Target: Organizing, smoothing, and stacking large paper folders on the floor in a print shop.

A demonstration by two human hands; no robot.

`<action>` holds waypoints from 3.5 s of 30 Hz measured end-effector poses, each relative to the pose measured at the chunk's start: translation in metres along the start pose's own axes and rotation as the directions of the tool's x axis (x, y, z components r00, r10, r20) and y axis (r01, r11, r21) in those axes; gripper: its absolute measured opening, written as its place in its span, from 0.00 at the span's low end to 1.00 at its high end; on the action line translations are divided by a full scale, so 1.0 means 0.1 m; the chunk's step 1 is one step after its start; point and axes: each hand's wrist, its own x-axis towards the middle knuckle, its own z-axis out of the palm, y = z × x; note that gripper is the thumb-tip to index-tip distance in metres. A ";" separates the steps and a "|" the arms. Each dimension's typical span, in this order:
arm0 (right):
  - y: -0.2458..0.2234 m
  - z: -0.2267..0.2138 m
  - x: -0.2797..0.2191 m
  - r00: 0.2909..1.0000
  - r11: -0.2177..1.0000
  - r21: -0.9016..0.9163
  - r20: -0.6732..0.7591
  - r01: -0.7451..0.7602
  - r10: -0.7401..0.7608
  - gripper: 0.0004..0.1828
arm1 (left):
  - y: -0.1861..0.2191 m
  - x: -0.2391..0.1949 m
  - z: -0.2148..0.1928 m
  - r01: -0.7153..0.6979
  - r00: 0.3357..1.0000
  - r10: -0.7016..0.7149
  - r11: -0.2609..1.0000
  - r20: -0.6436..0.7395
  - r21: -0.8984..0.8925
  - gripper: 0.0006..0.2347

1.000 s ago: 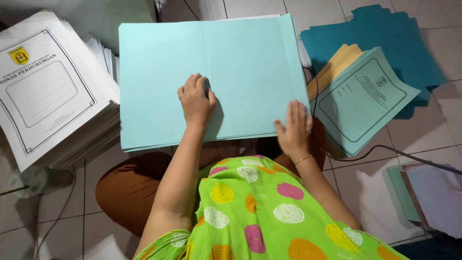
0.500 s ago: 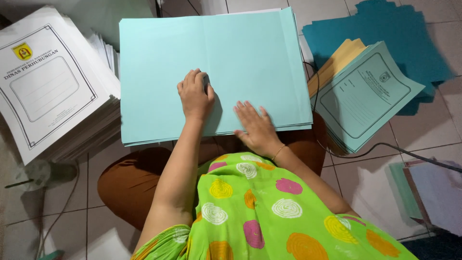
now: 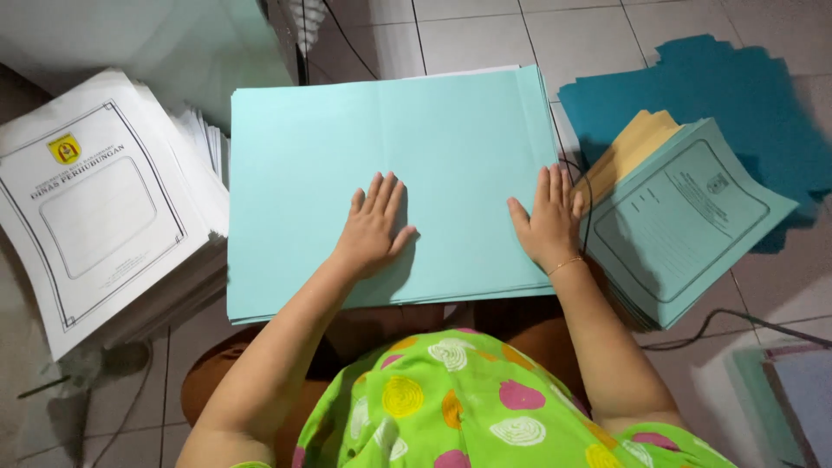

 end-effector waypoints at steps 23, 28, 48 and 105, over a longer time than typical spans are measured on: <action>-0.11 -0.08 -0.02 0.999 0.997 -0.050 -0.002 -0.050 0.050 0.47 | 0.42 -0.54 -0.04 -0.386 0.919 0.383 0.922 0.094 0.017 0.30; -0.11 -0.08 0.00 0.999 0.998 -0.033 0.001 -0.051 0.051 0.47 | -0.16 0.12 -0.26 -0.549 0.831 0.541 0.836 0.132 0.030 0.31; -0.11 -0.10 -0.10 0.999 0.999 -0.028 -0.024 -0.032 0.031 0.48 | 0.46 -0.86 -0.14 0.072 0.989 -0.068 0.997 0.132 -0.024 0.31; -0.18 -0.10 -0.04 0.998 0.995 -0.074 0.025 -0.061 0.063 0.47 | 0.21 -0.45 -0.31 -0.419 0.904 0.415 0.908 0.102 0.020 0.35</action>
